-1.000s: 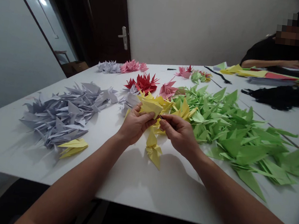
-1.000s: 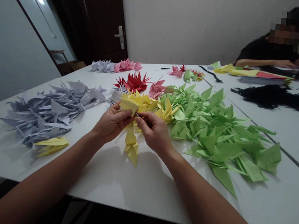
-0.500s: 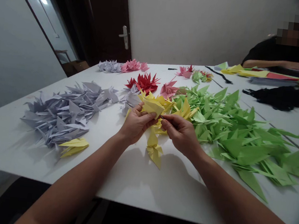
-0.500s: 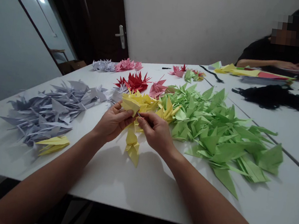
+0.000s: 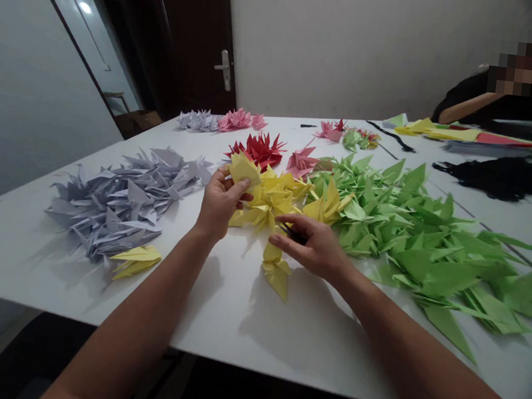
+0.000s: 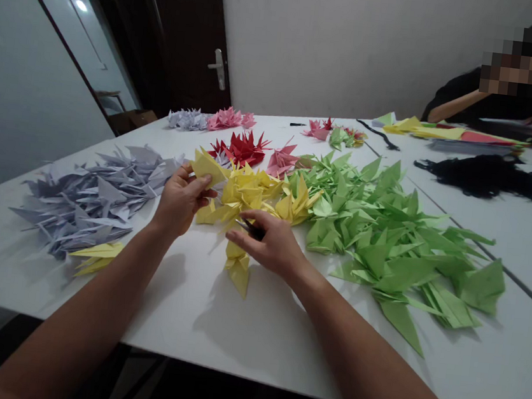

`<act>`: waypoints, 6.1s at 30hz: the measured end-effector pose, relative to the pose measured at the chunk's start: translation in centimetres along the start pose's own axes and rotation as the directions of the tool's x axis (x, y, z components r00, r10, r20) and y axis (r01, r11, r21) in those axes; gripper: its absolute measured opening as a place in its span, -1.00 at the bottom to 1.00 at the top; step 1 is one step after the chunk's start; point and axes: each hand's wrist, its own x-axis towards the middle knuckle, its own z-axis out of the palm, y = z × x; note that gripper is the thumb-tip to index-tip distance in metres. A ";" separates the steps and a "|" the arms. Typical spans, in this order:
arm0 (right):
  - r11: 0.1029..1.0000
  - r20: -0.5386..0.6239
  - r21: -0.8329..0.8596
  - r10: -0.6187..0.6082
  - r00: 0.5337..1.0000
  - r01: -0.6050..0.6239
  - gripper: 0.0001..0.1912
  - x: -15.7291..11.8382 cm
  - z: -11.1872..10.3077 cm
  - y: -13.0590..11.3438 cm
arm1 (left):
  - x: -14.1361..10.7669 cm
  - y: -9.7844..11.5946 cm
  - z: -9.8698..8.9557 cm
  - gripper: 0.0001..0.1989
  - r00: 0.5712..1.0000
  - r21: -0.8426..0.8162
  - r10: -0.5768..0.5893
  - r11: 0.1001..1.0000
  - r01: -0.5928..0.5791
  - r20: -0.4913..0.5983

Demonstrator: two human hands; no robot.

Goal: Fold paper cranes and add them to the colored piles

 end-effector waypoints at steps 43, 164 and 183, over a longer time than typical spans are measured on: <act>0.993 -0.584 -0.116 -0.082 0.807 0.017 -0.61 1.2 -1.0 2.7 | 0.7 -2.7 -1.5 -0.76 0.865 0.438 0.501 0.787 -0.434 -0.042; 0.836 -0.158 -0.484 -0.375 0.913 0.259 -0.72 0.1 -0.8 -0.2 | -2.2 -2.1 1.0 -0.76 0.917 0.112 0.174 0.967 -0.227 0.360; 0.879 -0.246 -0.317 -0.440 0.864 0.357 -0.81 -0.2 -0.2 -0.9 | -1.6 -0.1 1.4 -0.90 0.991 -0.447 -0.100 0.885 0.131 0.093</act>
